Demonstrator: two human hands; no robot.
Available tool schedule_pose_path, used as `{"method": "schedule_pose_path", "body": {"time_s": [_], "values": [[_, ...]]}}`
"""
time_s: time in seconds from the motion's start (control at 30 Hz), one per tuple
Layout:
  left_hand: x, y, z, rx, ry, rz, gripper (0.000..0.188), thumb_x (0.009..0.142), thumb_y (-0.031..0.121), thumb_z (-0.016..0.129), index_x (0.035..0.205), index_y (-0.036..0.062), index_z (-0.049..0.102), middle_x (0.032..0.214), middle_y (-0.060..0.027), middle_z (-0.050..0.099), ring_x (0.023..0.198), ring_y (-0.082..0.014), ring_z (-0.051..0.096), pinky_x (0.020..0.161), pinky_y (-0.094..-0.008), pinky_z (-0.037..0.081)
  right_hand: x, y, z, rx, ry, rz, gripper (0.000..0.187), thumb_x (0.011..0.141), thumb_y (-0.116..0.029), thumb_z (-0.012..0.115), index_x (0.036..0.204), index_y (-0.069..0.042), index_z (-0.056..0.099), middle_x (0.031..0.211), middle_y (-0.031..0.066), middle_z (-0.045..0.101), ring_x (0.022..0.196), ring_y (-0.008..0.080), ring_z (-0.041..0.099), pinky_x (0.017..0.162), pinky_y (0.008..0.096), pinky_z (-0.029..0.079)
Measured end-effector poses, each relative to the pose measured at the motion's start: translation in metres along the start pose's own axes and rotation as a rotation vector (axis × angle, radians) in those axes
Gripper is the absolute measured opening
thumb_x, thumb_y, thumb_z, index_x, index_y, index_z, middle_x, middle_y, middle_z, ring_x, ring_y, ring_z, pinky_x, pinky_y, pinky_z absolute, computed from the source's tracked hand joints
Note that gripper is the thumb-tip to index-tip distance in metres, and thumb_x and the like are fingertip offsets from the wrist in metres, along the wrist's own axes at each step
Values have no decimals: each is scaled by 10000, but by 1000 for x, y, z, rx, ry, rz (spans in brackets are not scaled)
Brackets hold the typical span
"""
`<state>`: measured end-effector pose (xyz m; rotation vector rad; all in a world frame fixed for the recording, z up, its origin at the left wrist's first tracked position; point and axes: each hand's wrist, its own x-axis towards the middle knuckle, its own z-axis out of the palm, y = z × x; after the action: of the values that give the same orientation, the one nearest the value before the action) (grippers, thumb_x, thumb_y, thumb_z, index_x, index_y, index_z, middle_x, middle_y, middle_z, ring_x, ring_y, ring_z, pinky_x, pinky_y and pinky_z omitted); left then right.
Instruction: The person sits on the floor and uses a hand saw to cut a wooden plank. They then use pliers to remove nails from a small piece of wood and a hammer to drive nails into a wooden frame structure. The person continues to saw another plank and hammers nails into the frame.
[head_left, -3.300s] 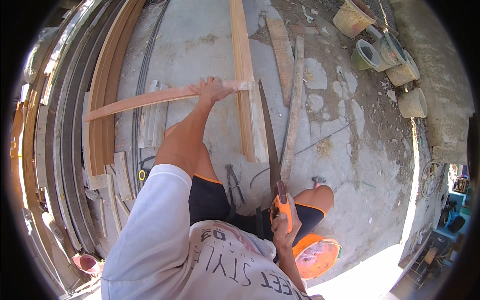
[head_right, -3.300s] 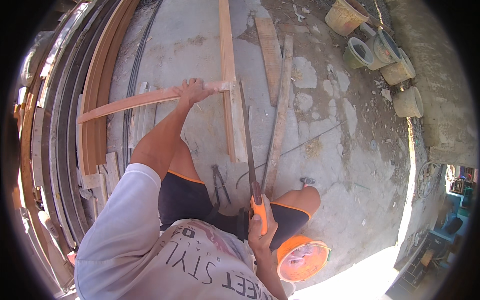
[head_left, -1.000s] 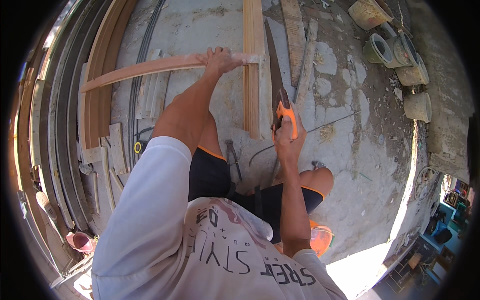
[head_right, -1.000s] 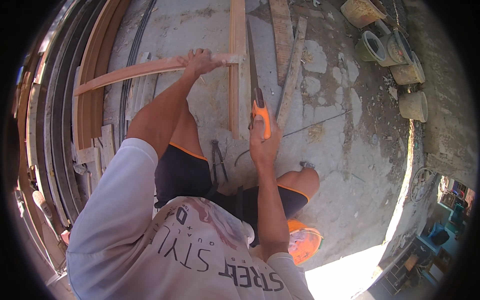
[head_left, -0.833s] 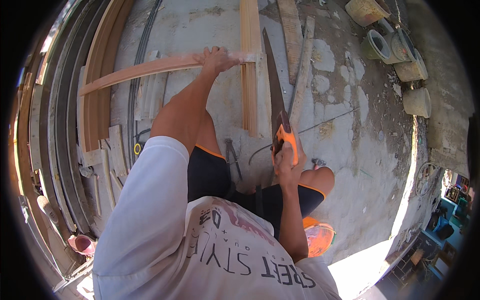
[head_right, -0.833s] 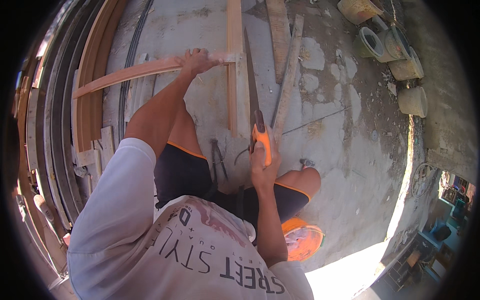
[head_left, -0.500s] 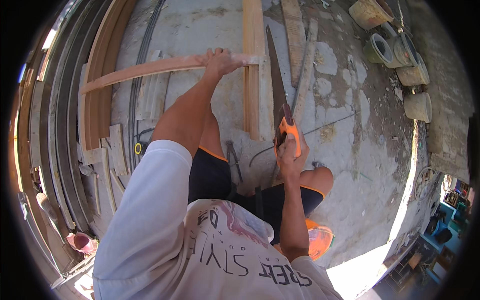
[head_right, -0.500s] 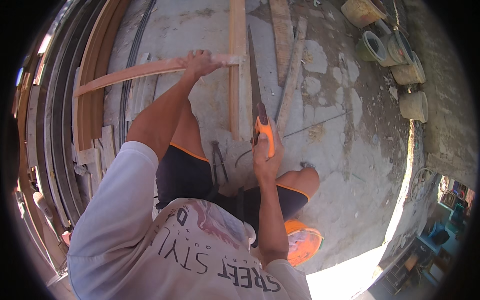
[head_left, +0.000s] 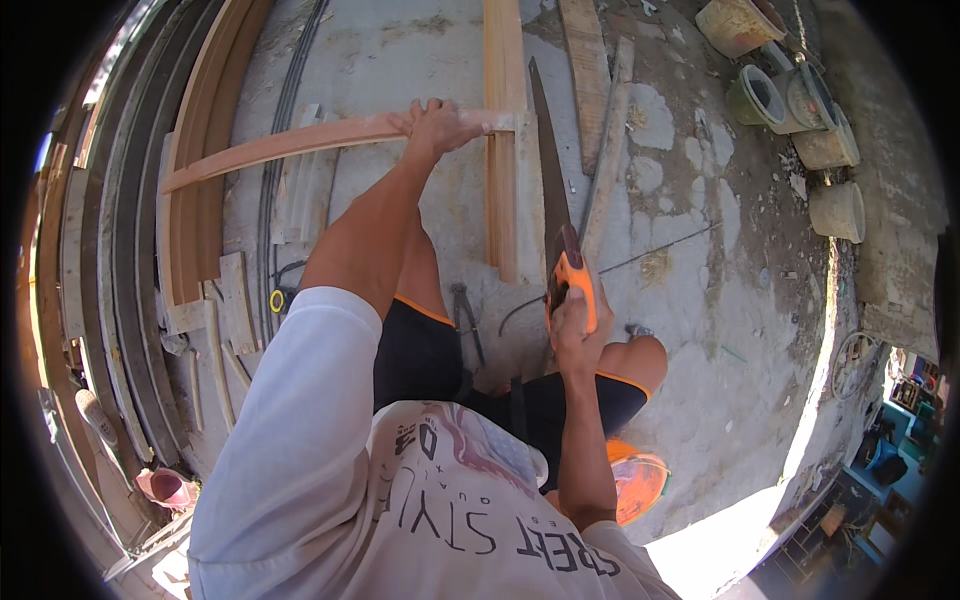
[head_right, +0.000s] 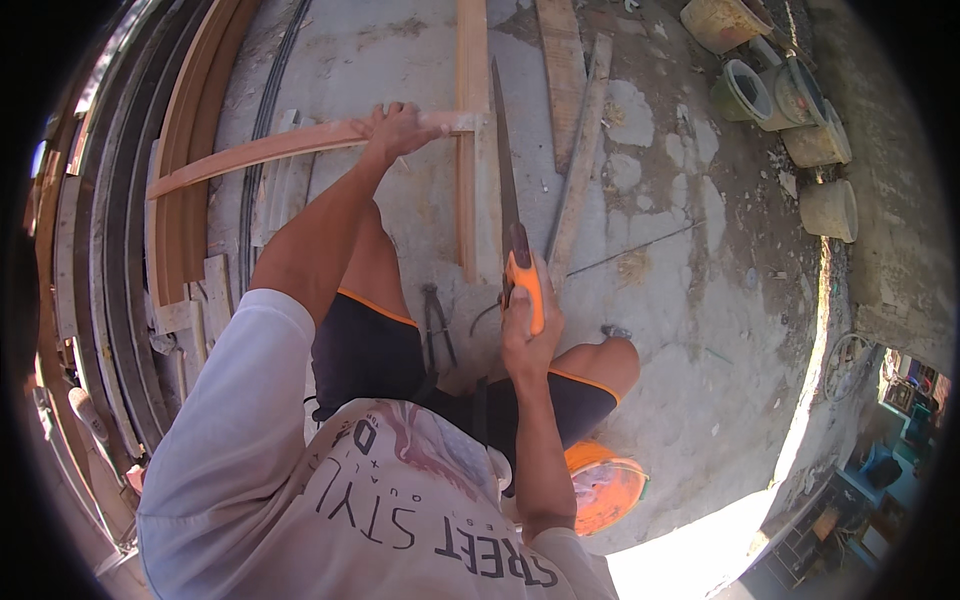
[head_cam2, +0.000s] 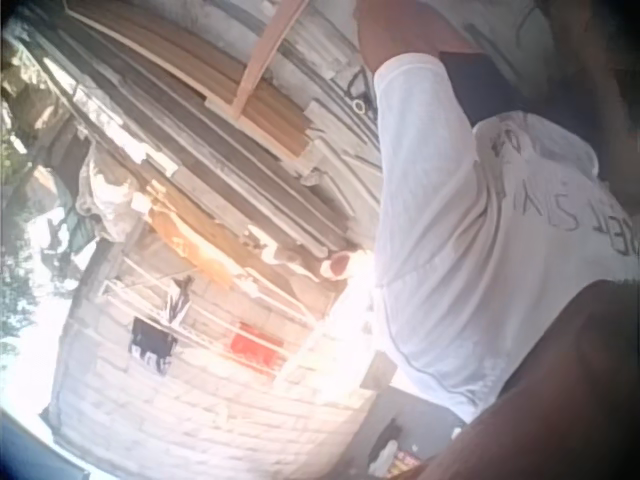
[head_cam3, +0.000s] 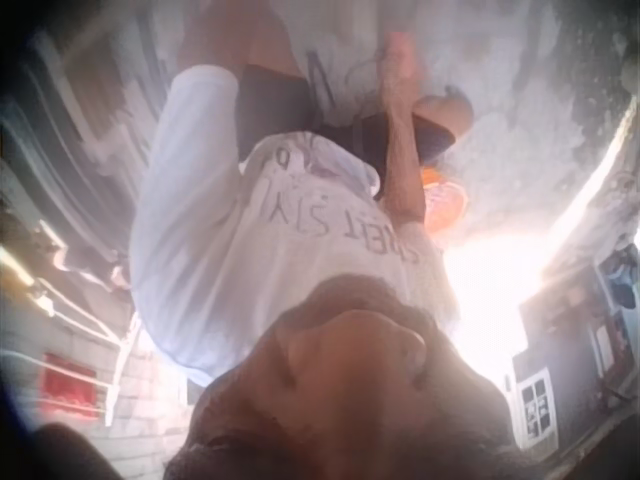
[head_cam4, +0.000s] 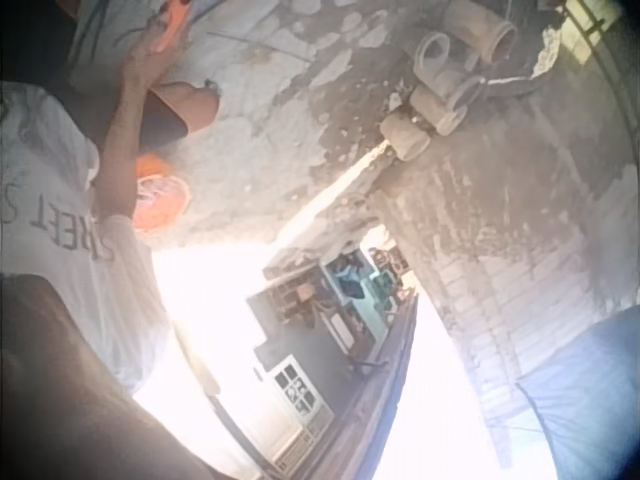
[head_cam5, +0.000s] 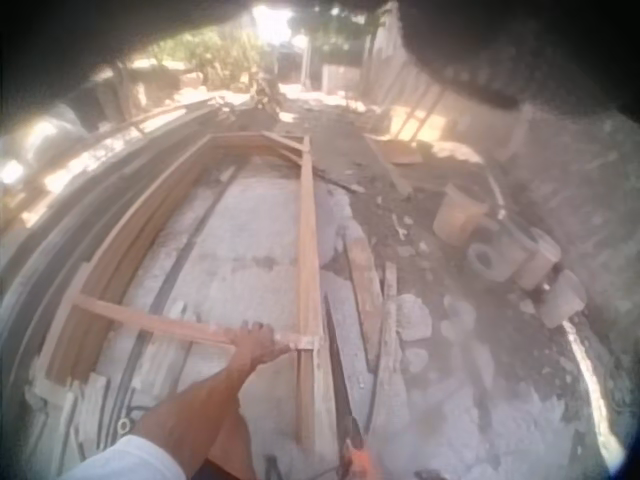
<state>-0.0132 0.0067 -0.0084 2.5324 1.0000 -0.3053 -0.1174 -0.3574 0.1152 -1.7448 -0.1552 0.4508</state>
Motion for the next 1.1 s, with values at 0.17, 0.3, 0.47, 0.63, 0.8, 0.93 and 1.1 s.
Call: {"method": "schedule_pose_path", "body": {"time_s": [0.17,0.3,0.47,0.63,0.8,0.93,1.1], "values": [[12,-9,1,-14,7,27,898,844,776,684,1448,113,644,1605,-164,494,1564,-493,237,1136,-868,-16,34,-17,15,74,-43,28,488,1083,-223,509,1502,22,562,813,9,607,648,71,517,576,256,421],[1,-6,-1,3,-17,5,889,847,765,687,1447,111,643,1609,-166,492,1564,-488,243,1140,-866,-21,-103,-6,-34,23,0,75,652,1082,-403,535,1528,71,509,913,53,669,671,54,540,573,225,429],[1,-6,5,19,51,19,884,850,762,682,1443,107,646,1611,-165,490,1564,-494,242,1134,-872,-13,-71,-4,-30,-3,4,3,672,1081,-438,549,1511,79,527,877,38,650,637,53,527,556,227,421],[1,5,-8,-26,-49,25,900,853,762,676,1464,103,627,1627,-168,474,1574,-503,220,1138,-873,-16,60,-22,13,78,-57,40,503,1092,-259,546,1507,25,554,799,-5,588,619,62,505,549,250,414],[-3,-6,-8,-22,-40,1,907,844,773,678,1450,99,638,1628,-181,470,1574,-511,218,1139,-873,0,-55,-20,-21,53,-21,101,576,1082,-304,547,1515,74,517,910,40,665,694,68,551,600,236,449],[3,-9,4,-1,6,13,906,841,779,678,1437,97,646,1626,-177,471,1574,-497,232,1140,-872,9,-106,-30,-43,-74,6,28,609,1083,-360,522,1518,67,522,978,57,688,709,62,562,601,225,458],[1,0,-1,-3,0,18,887,841,778,686,1409,98,659,1612,-170,487,1560,-501,255,1135,-871,23,40,-43,5,61,-39,93,510,1088,-292,539,1486,24,570,887,28,634,682,72,555,572,244,439]]}}
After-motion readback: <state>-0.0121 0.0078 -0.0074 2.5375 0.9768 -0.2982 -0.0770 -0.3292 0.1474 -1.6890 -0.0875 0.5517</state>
